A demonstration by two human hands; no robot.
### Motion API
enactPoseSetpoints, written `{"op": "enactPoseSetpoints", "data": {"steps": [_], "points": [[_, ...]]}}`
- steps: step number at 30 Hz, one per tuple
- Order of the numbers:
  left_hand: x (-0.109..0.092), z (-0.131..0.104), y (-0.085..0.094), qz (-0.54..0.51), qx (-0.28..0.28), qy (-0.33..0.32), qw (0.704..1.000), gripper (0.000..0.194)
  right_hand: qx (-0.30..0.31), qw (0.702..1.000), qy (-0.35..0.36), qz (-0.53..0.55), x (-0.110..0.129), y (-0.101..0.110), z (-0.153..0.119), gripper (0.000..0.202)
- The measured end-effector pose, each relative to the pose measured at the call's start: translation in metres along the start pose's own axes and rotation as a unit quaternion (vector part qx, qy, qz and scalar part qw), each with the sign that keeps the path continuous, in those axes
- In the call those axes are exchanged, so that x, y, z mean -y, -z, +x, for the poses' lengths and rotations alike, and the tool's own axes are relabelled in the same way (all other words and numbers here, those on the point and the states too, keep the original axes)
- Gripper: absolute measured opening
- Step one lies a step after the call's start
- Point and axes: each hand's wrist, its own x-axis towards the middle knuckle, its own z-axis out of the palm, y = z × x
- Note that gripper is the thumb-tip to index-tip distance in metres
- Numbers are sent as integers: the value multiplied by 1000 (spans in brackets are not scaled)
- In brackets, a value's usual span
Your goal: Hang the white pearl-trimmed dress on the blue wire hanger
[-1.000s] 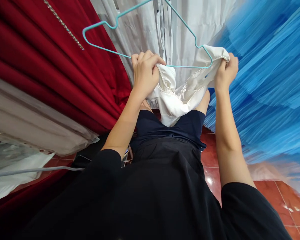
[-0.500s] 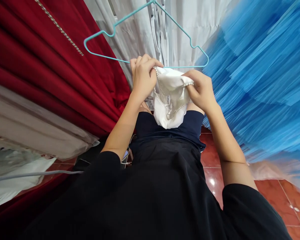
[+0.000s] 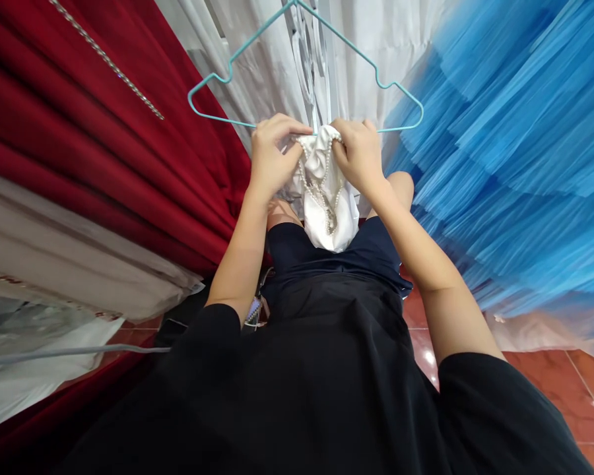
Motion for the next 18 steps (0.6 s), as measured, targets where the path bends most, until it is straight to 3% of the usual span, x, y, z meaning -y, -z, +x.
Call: {"op": "enactPoseSetpoints", "data": {"steps": [4, 7, 11, 15, 18], "points": [[1, -7, 2, -98, -110, 39, 988, 7, -15, 1000, -5, -9, -6, 9, 3, 10], [14, -20, 2, -152, -205, 39, 966, 8, -23, 1000, -7, -6, -13, 7, 9, 9], [52, -37, 8, -204, -227, 108, 946, 7, -16, 1000, -4, 10, -20, 1, 12, 6], [93, -38, 33, -151, -294, 248, 911, 7, -7, 1000, 3, 2, -20, 2, 11, 7], [110, -27, 62, -103, -344, 281, 890, 22, -5, 1000, 14, -22, -18, 5, 8, 12]]}}
